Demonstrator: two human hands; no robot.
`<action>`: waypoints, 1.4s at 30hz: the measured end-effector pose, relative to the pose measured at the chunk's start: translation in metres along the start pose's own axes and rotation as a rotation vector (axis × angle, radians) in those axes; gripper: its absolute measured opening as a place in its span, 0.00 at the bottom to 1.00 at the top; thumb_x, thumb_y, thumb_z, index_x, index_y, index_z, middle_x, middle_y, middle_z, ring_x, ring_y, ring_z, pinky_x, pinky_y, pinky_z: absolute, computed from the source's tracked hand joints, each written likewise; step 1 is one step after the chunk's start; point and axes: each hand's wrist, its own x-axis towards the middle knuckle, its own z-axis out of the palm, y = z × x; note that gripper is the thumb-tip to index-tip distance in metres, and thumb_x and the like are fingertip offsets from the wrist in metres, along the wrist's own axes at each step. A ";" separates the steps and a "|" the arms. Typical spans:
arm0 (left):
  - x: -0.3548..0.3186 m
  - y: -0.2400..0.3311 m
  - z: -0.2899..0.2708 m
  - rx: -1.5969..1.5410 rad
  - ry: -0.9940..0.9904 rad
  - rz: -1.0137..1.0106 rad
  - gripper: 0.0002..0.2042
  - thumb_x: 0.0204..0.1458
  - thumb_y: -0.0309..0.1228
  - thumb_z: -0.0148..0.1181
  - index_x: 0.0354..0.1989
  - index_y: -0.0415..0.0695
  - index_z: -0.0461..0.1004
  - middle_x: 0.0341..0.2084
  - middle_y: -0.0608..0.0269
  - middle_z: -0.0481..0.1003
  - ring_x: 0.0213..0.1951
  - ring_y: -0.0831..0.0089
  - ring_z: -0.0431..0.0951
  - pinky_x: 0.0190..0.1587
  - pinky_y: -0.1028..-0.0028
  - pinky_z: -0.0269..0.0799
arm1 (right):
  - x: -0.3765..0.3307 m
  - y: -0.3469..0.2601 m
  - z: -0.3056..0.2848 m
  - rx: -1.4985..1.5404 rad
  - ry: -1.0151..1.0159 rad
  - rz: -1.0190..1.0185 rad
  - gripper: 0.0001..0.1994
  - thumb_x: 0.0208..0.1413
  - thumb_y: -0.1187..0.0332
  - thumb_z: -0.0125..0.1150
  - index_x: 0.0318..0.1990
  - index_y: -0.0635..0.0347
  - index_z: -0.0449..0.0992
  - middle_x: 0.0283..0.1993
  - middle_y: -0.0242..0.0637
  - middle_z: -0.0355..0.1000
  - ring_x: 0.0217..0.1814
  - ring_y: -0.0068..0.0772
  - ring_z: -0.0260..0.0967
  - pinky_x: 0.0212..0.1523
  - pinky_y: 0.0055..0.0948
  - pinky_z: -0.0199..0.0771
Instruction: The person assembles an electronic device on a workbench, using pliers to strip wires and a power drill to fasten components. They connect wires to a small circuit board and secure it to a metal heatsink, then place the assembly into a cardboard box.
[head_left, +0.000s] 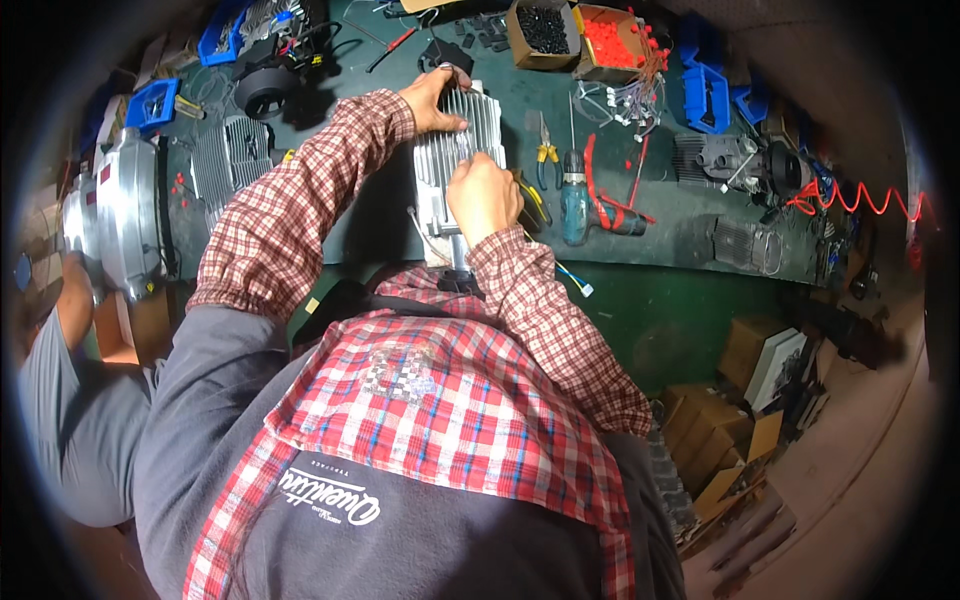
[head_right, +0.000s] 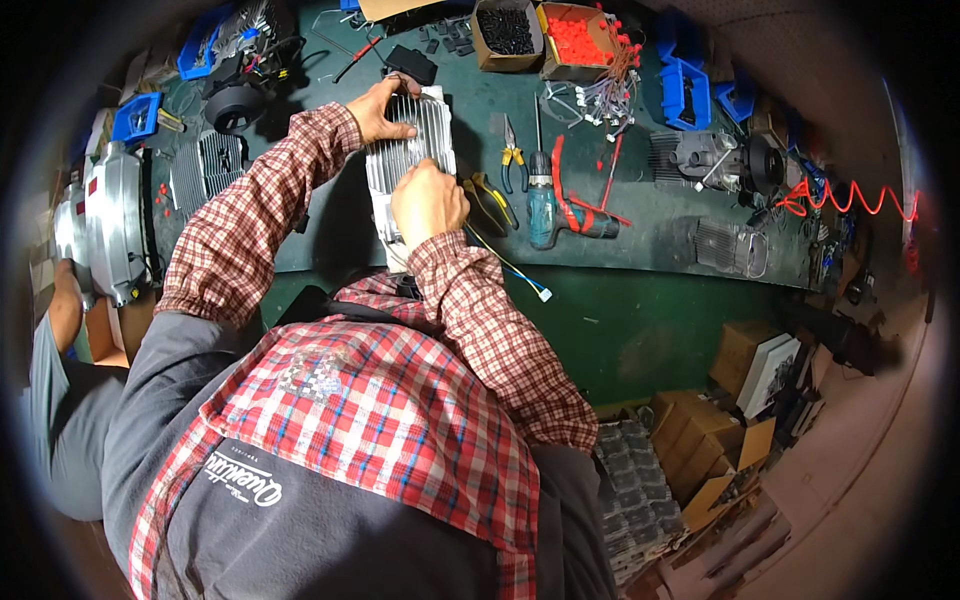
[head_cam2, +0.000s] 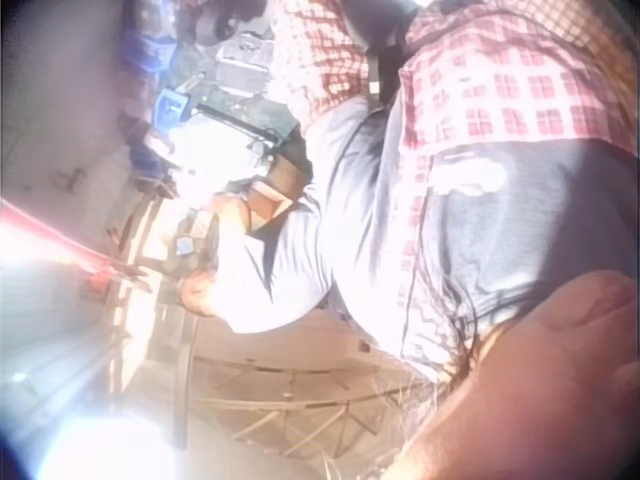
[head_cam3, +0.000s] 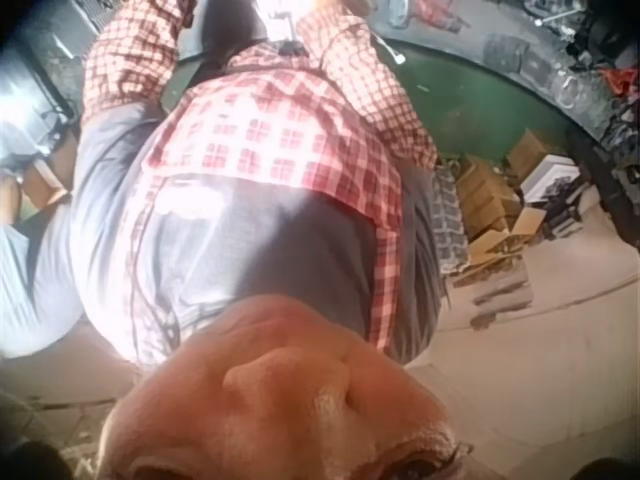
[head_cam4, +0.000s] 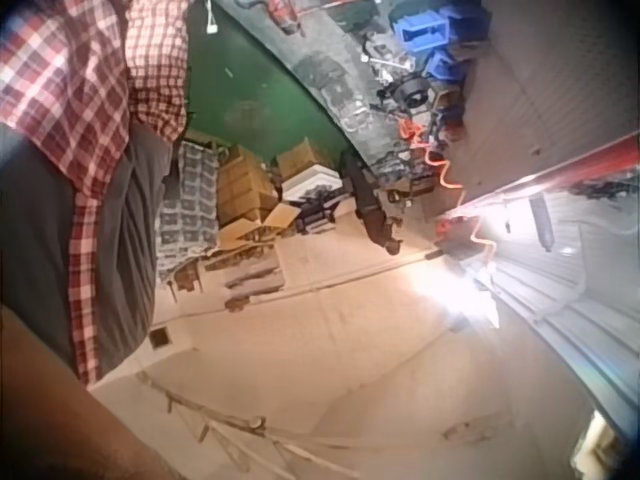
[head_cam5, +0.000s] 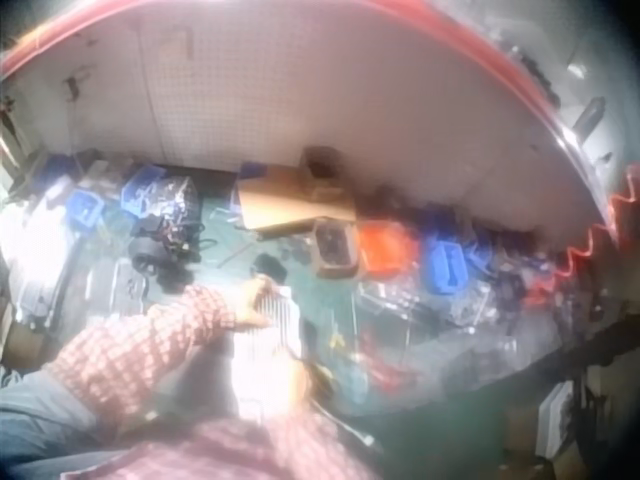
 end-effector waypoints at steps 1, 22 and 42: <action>0.000 0.003 0.000 0.036 0.019 -0.001 0.30 0.42 0.32 0.72 0.52 0.42 0.63 0.48 0.56 0.68 0.55 0.64 0.67 0.62 0.65 0.61 | 0.002 -0.002 -0.001 -0.009 -0.001 -0.019 0.14 0.56 0.61 0.52 0.33 0.64 0.77 0.32 0.58 0.75 0.38 0.62 0.73 0.41 0.52 0.72; -0.018 0.031 -0.006 0.180 0.063 0.219 0.21 0.51 0.32 0.63 0.52 0.47 0.63 0.47 0.56 0.67 0.51 0.56 0.71 0.55 0.63 0.69 | -0.019 0.021 0.009 0.197 0.033 0.007 0.14 0.57 0.61 0.54 0.35 0.66 0.72 0.31 0.54 0.76 0.37 0.59 0.74 0.37 0.51 0.72; -0.009 0.003 -0.005 0.112 -0.036 0.208 0.24 0.45 0.23 0.55 0.54 0.44 0.63 0.52 0.51 0.64 0.59 0.56 0.64 0.63 0.66 0.58 | -0.008 0.033 0.013 0.220 -0.002 0.075 0.15 0.53 0.61 0.59 0.33 0.68 0.78 0.33 0.58 0.75 0.39 0.59 0.74 0.41 0.46 0.72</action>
